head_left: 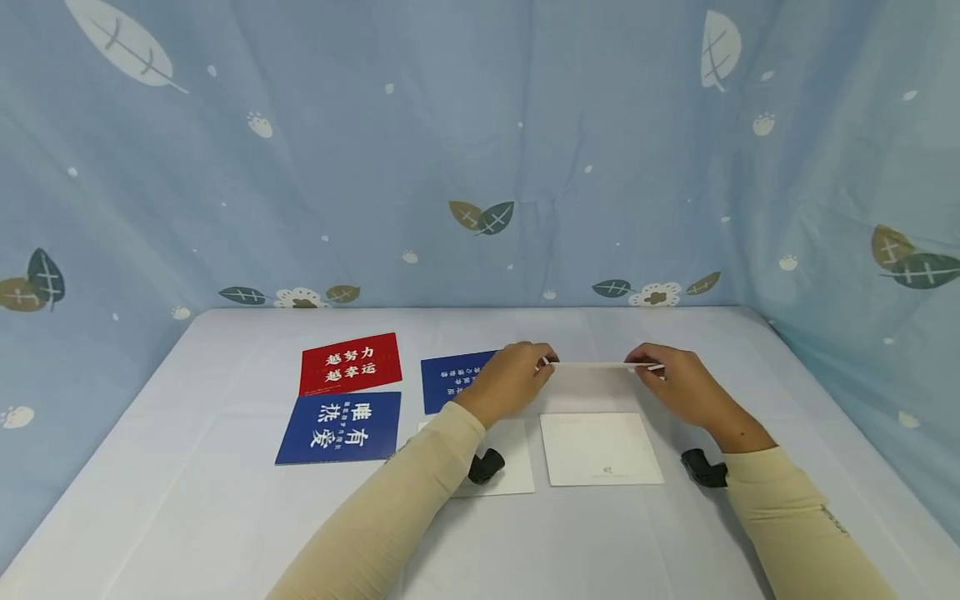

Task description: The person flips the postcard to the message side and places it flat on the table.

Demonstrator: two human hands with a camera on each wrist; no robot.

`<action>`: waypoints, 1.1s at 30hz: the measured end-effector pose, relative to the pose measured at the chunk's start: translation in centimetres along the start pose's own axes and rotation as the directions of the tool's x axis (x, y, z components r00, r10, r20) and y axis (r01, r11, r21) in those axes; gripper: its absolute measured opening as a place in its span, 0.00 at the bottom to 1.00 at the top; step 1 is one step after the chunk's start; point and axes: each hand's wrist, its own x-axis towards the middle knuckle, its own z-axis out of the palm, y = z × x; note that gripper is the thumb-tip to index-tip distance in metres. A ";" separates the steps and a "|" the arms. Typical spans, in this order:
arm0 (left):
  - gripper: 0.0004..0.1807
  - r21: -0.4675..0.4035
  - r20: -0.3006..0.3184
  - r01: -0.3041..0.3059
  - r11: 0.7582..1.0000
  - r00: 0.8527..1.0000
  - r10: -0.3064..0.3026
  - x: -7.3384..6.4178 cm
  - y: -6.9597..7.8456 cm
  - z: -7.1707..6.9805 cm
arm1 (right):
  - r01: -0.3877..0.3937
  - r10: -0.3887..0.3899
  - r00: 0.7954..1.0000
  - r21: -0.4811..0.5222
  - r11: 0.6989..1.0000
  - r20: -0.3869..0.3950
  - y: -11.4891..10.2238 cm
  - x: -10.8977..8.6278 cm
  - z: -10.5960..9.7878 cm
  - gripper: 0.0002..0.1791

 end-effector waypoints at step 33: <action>0.17 -0.022 0.001 -0.001 1.000 1.000 0.001 -0.4 0.5 -0.4 | -0.031 0.028 0.999 -0.093 0.995 -0.024 -0.9 -0.1 0.0 0.12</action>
